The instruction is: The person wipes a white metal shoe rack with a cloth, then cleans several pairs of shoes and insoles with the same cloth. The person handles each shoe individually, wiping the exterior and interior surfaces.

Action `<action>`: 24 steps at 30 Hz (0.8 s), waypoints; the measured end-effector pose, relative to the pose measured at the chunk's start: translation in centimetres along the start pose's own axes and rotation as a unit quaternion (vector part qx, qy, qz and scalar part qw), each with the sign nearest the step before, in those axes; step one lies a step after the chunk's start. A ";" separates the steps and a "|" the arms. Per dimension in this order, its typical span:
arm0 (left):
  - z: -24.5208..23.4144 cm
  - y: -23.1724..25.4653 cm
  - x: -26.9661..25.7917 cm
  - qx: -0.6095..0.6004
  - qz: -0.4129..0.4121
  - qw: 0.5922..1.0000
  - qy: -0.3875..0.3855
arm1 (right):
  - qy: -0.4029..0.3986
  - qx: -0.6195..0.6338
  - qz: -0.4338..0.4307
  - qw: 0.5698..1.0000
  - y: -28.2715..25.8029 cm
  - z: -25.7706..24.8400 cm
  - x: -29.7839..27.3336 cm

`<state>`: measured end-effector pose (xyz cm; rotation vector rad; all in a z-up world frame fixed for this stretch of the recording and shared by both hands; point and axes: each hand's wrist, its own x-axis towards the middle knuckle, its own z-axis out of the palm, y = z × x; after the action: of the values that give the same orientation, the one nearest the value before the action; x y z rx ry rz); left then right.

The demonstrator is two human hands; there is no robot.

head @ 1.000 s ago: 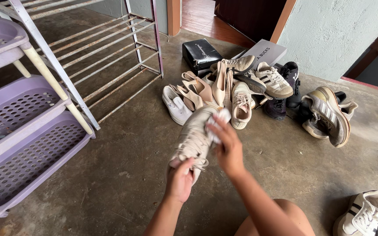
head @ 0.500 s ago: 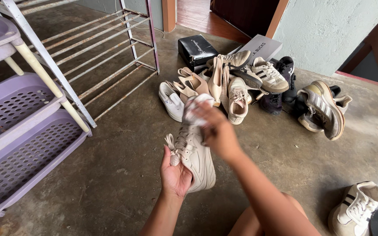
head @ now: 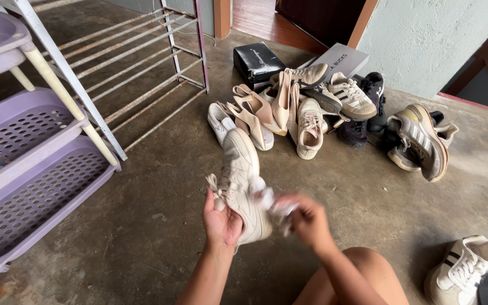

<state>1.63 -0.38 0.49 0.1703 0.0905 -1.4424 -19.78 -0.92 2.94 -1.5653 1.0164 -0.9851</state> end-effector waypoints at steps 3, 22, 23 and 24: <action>0.4 0.7 -0.2 -0.036 -0.007 0.999 -0.027 | 0.079 0.011 -0.115 0.990 -3.0 -1.0 2.2; 0.9 2.1 -0.5 -0.082 0.004 0.997 0.002 | 0.023 -0.085 -0.013 0.996 -2.9 1.7 -2.5; 1.1 2.0 -0.6 -0.087 -0.001 0.996 0.003 | 0.087 -0.025 0.138 0.986 -3.5 1.6 -1.9; 1.1 1.8 -0.8 -0.082 0.002 0.997 -0.003 | 0.079 -0.028 0.048 0.995 -4.3 1.7 -1.3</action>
<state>3.24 0.41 1.78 0.0310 0.2035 -1.4253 -17.95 1.50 6.67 -1.4869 1.2272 -1.0322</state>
